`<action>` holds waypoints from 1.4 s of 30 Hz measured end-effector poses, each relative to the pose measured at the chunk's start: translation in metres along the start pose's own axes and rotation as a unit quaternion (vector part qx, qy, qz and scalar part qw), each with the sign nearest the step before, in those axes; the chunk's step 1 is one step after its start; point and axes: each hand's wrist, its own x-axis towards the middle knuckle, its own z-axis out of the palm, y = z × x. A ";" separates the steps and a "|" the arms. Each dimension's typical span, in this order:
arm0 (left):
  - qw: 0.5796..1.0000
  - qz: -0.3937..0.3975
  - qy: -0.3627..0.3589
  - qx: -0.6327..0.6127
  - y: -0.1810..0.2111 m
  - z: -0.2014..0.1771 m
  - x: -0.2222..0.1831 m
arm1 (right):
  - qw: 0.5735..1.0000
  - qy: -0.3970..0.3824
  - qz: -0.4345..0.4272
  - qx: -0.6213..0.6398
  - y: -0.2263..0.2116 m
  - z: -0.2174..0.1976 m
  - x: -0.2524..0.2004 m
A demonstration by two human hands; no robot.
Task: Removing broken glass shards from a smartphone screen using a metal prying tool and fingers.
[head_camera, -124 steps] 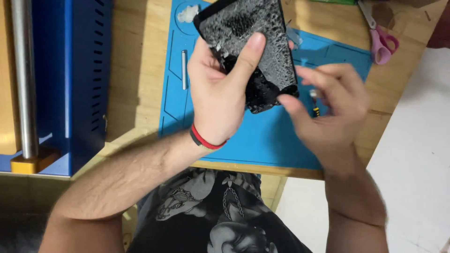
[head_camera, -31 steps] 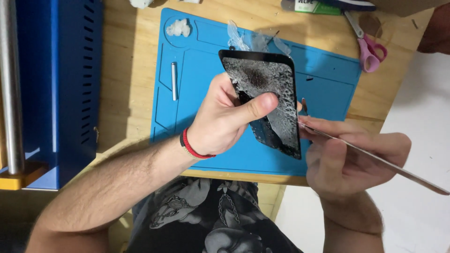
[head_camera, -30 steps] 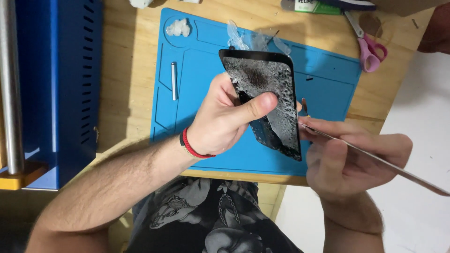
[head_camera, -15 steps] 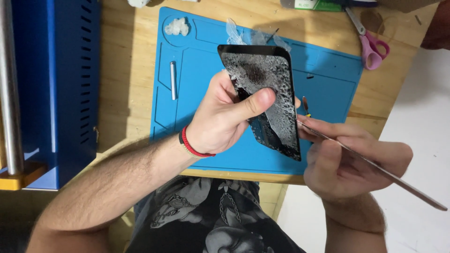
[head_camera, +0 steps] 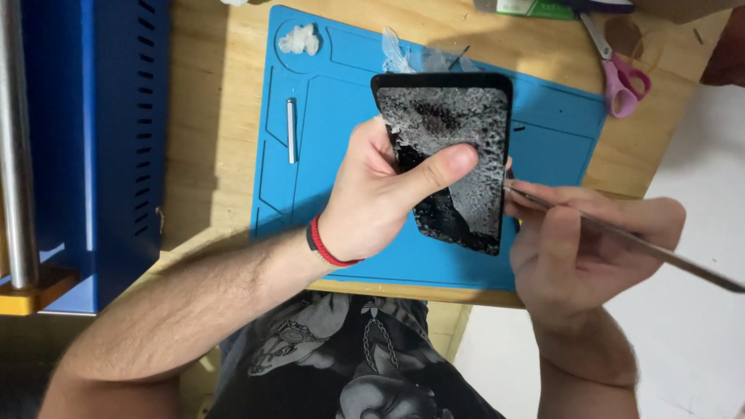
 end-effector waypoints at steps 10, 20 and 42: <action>0.983 0.037 0.099 0.150 0.006 0.002 0.001 | 0.988 -0.008 0.150 0.036 0.007 0.004 0.005; 0.980 0.022 0.138 0.144 0.003 -0.008 0.001 | 0.962 -0.123 0.216 0.112 0.028 -0.009 0.018; 0.976 0.007 0.141 0.168 -0.005 -0.016 0.008 | 0.963 -0.072 0.250 0.070 0.034 -0.007 0.022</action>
